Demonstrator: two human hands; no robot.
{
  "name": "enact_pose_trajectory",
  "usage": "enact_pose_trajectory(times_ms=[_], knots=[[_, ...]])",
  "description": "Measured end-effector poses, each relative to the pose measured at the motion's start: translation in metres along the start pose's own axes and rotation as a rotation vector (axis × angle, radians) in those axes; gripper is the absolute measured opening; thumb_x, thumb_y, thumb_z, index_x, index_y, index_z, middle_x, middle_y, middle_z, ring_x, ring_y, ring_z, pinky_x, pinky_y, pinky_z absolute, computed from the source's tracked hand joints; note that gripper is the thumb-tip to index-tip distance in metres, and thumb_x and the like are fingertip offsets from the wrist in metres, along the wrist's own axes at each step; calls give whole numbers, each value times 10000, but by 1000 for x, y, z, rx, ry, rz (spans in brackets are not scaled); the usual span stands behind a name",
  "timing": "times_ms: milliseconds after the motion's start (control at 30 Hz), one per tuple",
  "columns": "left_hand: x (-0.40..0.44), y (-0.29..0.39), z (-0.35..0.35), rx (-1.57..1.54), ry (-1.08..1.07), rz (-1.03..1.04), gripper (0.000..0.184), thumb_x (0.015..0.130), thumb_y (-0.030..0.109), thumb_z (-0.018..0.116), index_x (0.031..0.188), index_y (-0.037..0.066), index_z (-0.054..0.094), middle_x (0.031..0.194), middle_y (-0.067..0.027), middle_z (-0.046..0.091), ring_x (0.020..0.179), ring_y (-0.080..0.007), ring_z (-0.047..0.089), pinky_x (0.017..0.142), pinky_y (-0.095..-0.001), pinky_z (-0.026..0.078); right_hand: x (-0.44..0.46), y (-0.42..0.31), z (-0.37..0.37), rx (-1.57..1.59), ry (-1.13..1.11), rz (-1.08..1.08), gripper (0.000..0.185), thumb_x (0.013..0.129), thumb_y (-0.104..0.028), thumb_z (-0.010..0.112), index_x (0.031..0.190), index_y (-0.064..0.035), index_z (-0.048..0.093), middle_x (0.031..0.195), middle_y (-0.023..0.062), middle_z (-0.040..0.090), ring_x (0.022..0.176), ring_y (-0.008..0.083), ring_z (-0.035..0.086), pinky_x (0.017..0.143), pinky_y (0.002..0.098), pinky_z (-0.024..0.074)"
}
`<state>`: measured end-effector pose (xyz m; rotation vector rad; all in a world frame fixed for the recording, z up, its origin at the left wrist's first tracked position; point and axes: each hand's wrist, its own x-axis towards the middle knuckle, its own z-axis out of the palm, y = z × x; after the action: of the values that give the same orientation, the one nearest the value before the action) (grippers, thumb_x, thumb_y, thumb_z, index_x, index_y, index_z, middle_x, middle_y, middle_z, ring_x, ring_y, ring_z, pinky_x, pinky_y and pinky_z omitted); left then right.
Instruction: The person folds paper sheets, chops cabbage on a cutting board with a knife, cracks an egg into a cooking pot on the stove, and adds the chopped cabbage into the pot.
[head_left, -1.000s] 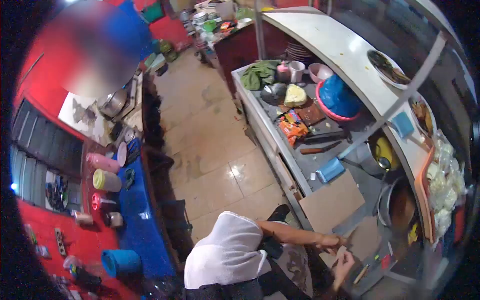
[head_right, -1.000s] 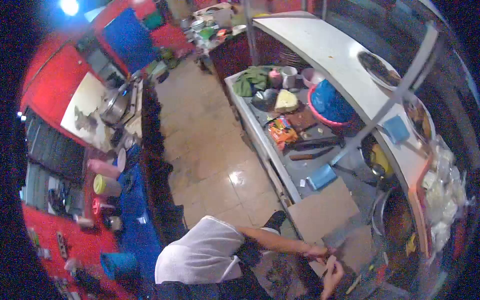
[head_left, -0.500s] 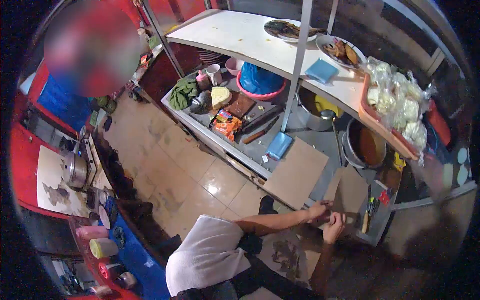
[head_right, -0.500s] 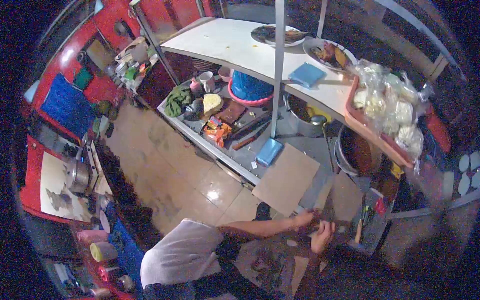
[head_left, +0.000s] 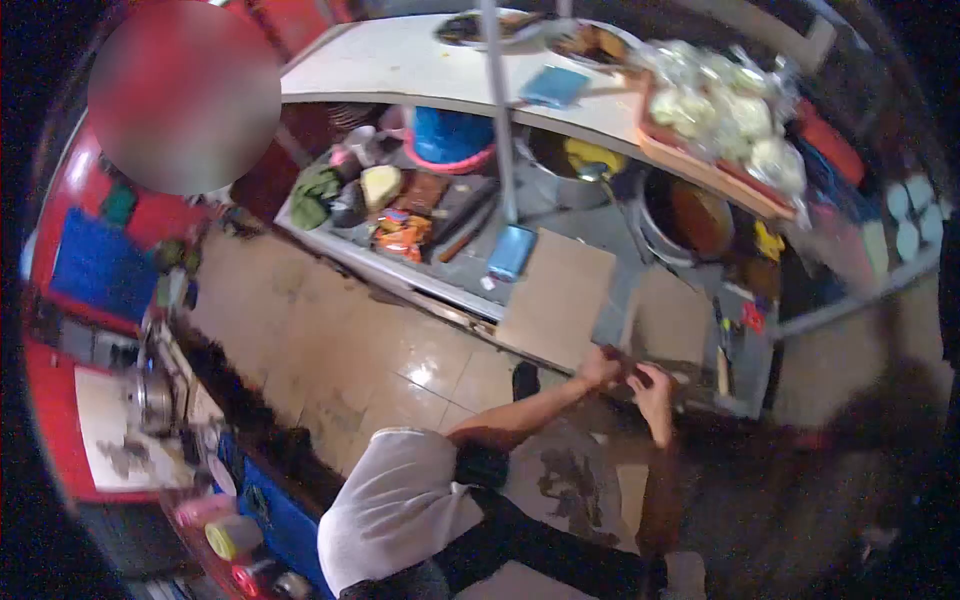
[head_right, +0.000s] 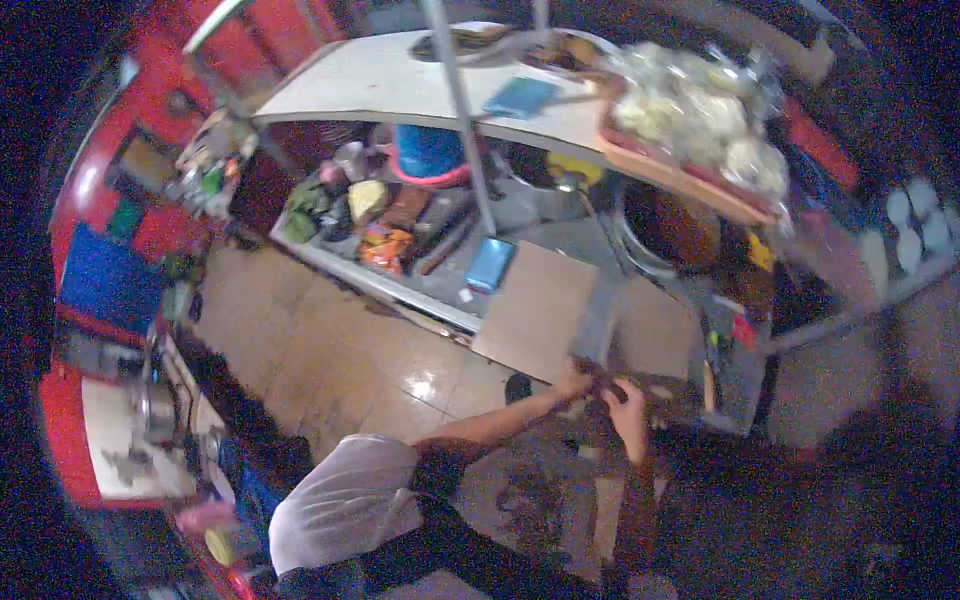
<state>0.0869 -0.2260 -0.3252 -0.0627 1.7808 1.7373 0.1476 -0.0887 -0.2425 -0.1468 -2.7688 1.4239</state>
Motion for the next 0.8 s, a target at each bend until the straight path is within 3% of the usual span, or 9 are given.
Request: enact_pose_trajectory(times_ms=[33,67,100,167,200,433,500,667,800], knots=[[-14,7,0,-123,72,98,238,737,80,575,929,-56,613,771,-103,634,664,-163,602,533,-289,491,-3,-7,4,156,-33,220,338,716,-99,715,1018,16,619,876,131,660,800,161,610,721,298,482],[-34,26,2,-249,131,187,214,736,57,566,913,-50,620,769,-96,638,660,-164,602,542,-291,497,-3,19,17,128,69,-26,359,734,-133,712,1042,21,610,832,117,660,766,123,594,694,295,481],[-15,6,1,-334,-9,146,209,739,25,548,924,-47,615,779,-96,638,670,-173,605,560,-291,499,-6,-29,-1,124,31,45,376,742,-150,709,1060,19,601,858,137,665,764,153,619,703,304,482],[13,-24,-4,-352,-218,69,221,740,10,546,944,-53,602,820,-116,640,706,-191,616,603,-300,511,-9,-2,16,3,112,79,389,738,-166,708,1067,9,598,924,185,648,840,270,649,724,327,487],[-13,11,-2,-544,-156,100,188,741,10,565,917,-46,601,824,-121,642,714,-194,617,619,-302,512,-9,-19,9,51,107,134,403,744,-169,709,1084,9,587,931,183,647,873,268,644,735,329,488],[11,14,-15,-208,-135,-96,149,781,103,686,897,23,636,867,-67,650,765,-164,622,686,-296,517,-14,34,35,358,286,179,423,806,-231,672,1123,29,566,953,141,639,897,177,606,755,298,475],[6,17,-16,-353,-122,-12,167,780,157,717,791,28,611,704,-25,607,589,-103,537,562,-255,462,-20,44,37,130,356,234,376,840,-220,635,1126,15,570,924,119,641,888,136,590,746,282,471],[-6,37,-32,-335,-156,139,124,787,112,689,790,15,611,678,-23,598,588,-88,526,553,-245,449,-14,-9,5,167,710,380,299,877,-177,581,1149,-52,581,957,93,654,817,183,619,728,305,484],[-4,41,-43,-69,-149,174,152,772,119,696,790,-1,605,679,-29,597,604,-84,530,545,-239,442,-24,16,17,-217,380,312,288,839,-123,607,1121,-68,596,956,89,655,849,227,625,756,324,494]])
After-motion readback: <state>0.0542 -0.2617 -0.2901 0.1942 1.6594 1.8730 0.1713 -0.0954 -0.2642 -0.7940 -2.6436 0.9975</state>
